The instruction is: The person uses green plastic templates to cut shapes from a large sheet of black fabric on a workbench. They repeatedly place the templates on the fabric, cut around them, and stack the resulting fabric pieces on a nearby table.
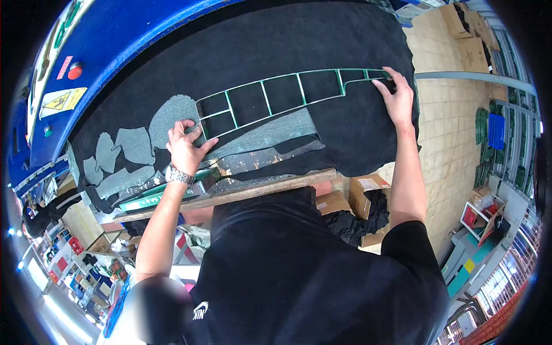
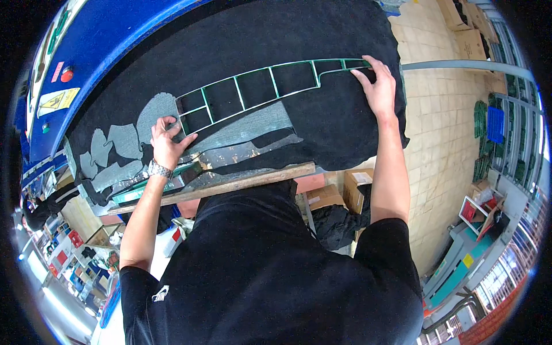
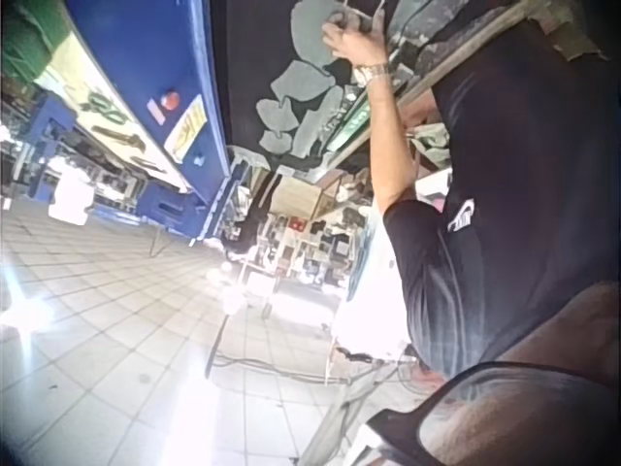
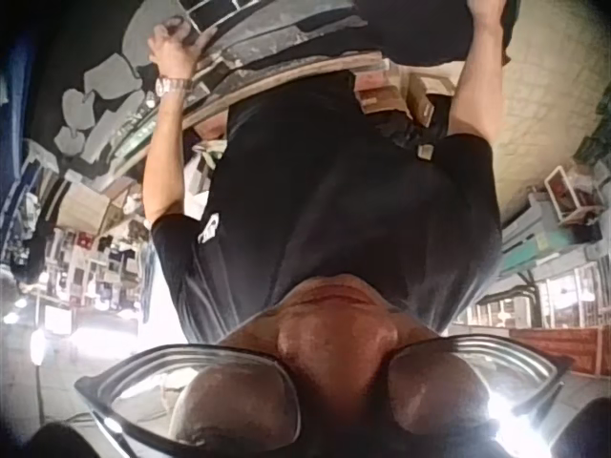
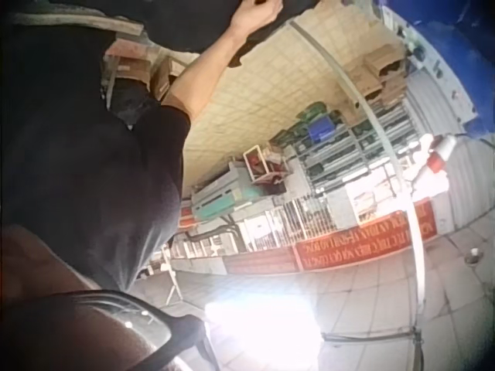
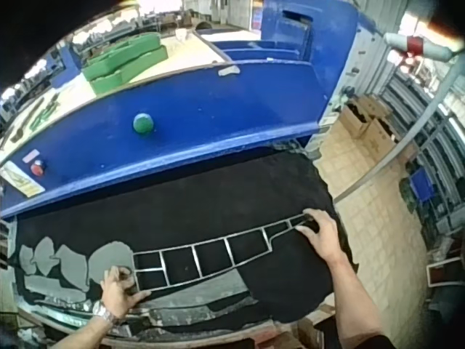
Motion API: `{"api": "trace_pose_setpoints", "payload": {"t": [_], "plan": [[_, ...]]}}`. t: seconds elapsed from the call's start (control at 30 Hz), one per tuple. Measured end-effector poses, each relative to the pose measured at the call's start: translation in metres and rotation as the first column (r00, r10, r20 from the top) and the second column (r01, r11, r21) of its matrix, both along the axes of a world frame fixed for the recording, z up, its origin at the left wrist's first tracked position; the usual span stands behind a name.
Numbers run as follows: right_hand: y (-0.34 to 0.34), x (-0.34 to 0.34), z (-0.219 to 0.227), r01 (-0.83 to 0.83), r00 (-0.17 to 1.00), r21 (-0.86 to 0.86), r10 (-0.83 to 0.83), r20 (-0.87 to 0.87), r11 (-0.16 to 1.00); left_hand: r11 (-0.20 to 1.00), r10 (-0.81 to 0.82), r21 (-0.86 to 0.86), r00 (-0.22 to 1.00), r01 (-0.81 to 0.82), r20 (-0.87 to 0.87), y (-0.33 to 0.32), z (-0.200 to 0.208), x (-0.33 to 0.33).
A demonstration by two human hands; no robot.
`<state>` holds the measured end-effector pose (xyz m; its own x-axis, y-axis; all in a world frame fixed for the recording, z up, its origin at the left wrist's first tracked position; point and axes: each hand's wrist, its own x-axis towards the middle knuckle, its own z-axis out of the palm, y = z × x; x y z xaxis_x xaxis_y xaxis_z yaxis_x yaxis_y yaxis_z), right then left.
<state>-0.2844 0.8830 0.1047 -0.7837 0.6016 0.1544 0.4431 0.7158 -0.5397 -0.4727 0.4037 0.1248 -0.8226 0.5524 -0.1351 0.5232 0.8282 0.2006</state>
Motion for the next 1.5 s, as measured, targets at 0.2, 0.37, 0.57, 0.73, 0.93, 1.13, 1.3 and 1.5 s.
{"api": "trace_pose_setpoints", "payload": {"t": [0.2, 0.37, 0.57, 0.73, 0.93, 1.13, 1.3, 1.5], "plan": [[0.004, -0.002, -0.01, 0.003, 0.992, 0.014, -0.001, -0.126, 1.0, 0.997, -0.078, 0.009, 0.997, 0.078, 0.015, -0.004, 0.001, 0.0], [0.006, 0.0, -0.015, 0.003, 0.99, 0.006, -0.002, -0.142, 1.0, 0.996, -0.091, -0.011, 0.996, 0.091, 0.026, -0.006, 0.0, -0.003], [0.001, -0.001, -0.021, 0.064, 0.986, -0.041, -0.069, -0.154, 0.997, 0.993, -0.119, -0.005, 0.993, 0.119, 0.025, -0.007, 0.003, -0.002], [0.014, 0.005, -0.031, 0.06, 0.98, 0.037, -0.051, -0.191, 0.998, 0.992, -0.129, 0.004, 0.992, 0.129, 0.009, -0.006, 0.0, -0.002], [0.01, 0.005, -0.028, 0.112, 0.982, -0.039, -0.117, -0.149, 0.993, 0.993, -0.121, -0.004, 0.993, 0.121, 0.01, -0.004, 0.004, 0.0], [0.013, 0.006, -0.028, 0.137, 0.982, -0.057, -0.143, -0.124, 0.989, 0.99, -0.141, 0.011, 0.99, 0.14, 0.014, -0.011, -0.001, -0.001], [0.011, 0.003, -0.027, 0.15, 0.982, -0.086, -0.158, -0.103, 0.985, 0.988, -0.154, 0.031, 0.988, 0.153, 0.018, -0.011, -0.001, 0.0], [0.018, 0.007, -0.037, 0.119, 0.977, -0.111, -0.136, -0.163, 0.987, 0.989, -0.136, 0.065, 0.991, 0.135, 0.009, -0.013, -0.001, -0.001]]}}
